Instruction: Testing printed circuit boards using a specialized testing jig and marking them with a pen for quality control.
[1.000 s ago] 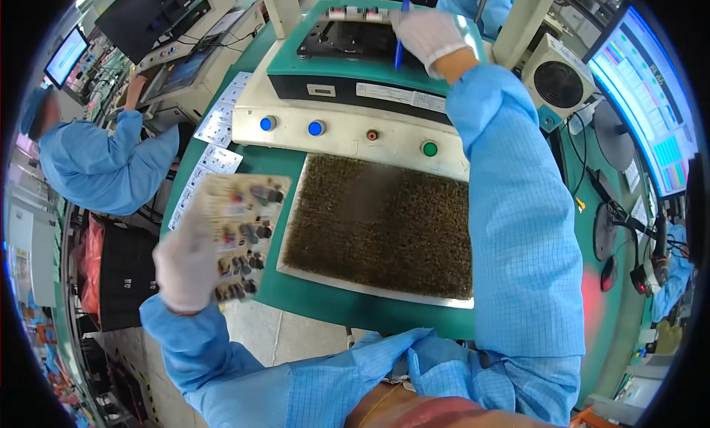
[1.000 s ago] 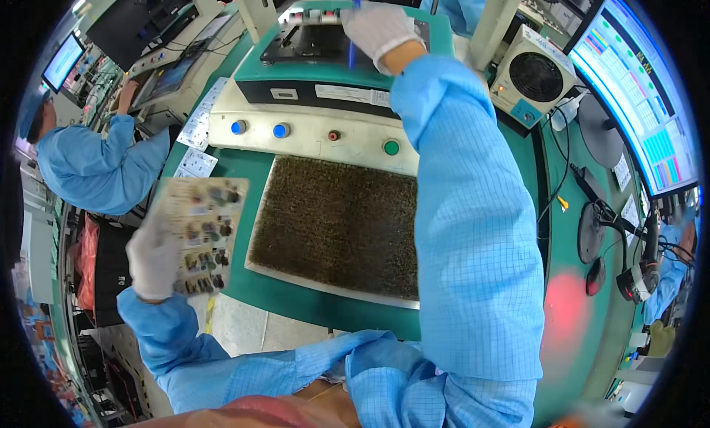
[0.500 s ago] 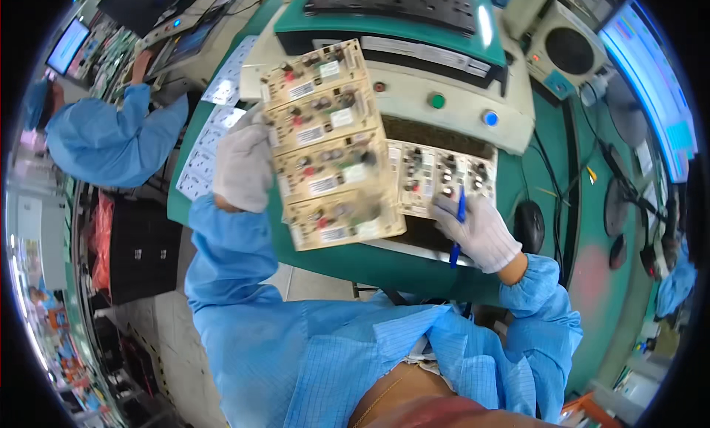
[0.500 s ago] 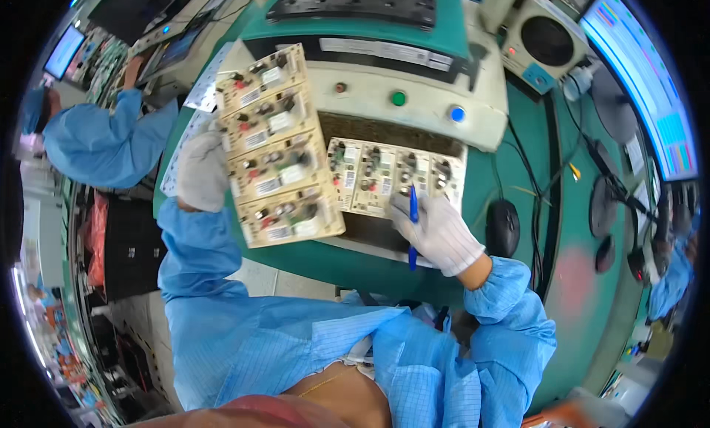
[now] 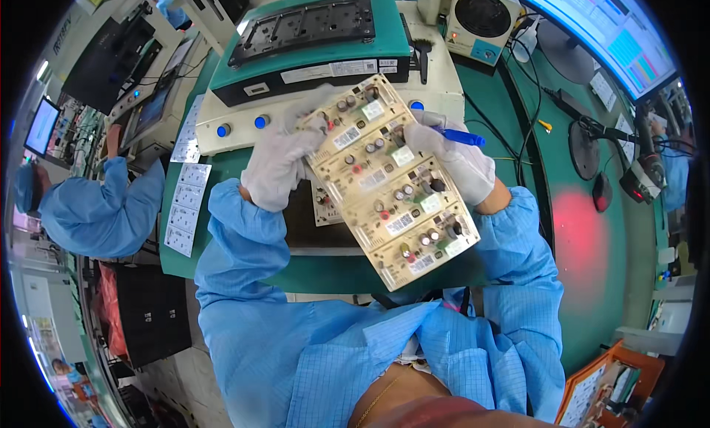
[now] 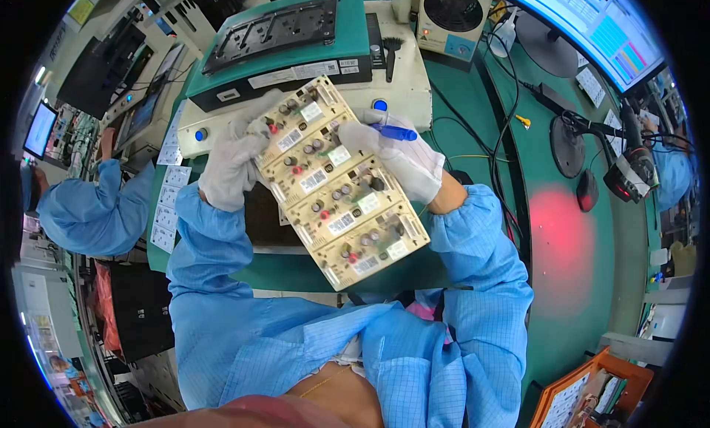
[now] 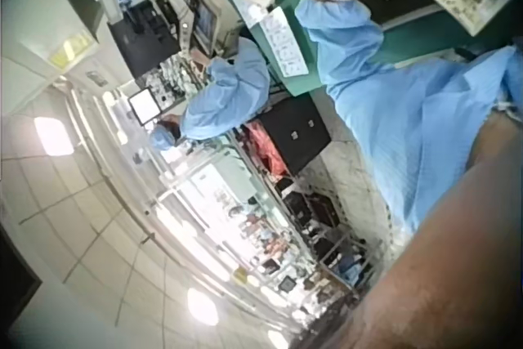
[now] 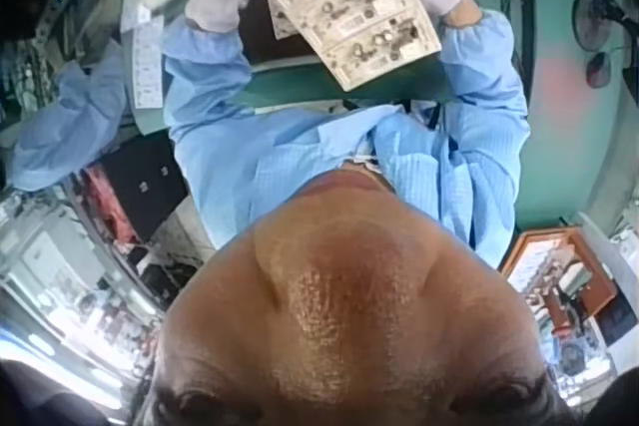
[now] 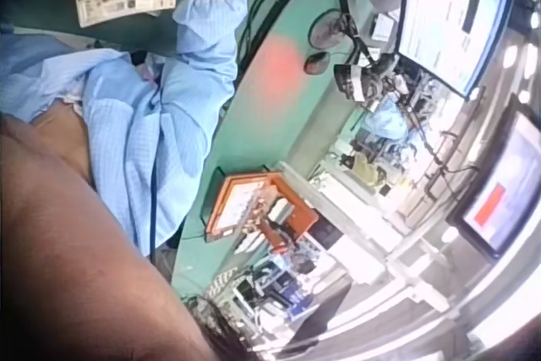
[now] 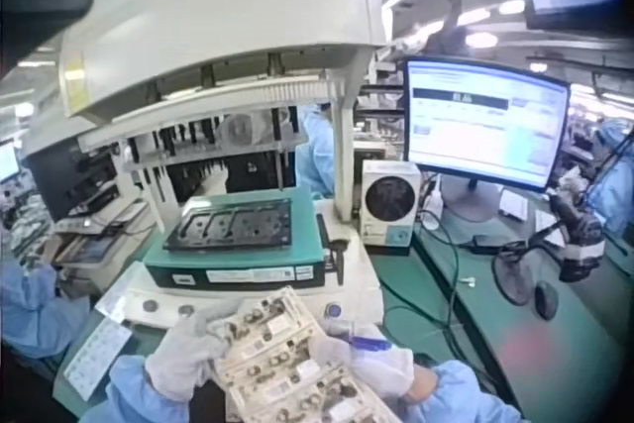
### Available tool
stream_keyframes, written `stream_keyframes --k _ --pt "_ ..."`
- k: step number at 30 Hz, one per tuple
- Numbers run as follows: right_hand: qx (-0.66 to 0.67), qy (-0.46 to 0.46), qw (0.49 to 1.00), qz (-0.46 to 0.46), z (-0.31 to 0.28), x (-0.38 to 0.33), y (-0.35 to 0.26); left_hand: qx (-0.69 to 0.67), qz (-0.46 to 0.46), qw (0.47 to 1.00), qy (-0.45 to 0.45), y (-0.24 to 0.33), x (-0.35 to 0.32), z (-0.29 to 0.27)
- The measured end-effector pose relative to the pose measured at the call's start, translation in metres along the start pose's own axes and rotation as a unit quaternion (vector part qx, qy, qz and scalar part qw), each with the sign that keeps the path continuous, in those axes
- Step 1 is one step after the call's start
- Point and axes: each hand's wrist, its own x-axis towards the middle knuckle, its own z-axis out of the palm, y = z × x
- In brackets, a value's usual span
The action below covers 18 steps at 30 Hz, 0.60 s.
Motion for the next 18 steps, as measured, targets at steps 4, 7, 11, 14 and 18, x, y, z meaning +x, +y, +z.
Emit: stream_keyframes --k 4,7,11,14,18 --pt "0.134 0.075 0.987 0.041 -0.022 0.001 -0.002 -0.105 0.028 0.994 -0.025 0.007 0.042 -0.041" --pt "0.128 0.153 0.978 0.055 -0.045 -0.022 -0.016 -0.177 0.058 0.979 0.080 0.021 0.087 -0.075" --pt "0.128 0.210 0.966 0.075 -0.047 -0.045 -0.017 -0.268 0.042 0.937 0.220 0.012 0.180 -0.203" --pt "0.091 0.265 0.952 0.126 -0.066 -0.084 -0.002 -0.178 0.129 0.942 0.253 -0.024 0.237 -0.152" --pt "0.134 0.251 0.956 0.078 -0.055 -0.100 -0.008 0.369 0.265 0.847 0.274 0.006 0.235 -0.298"
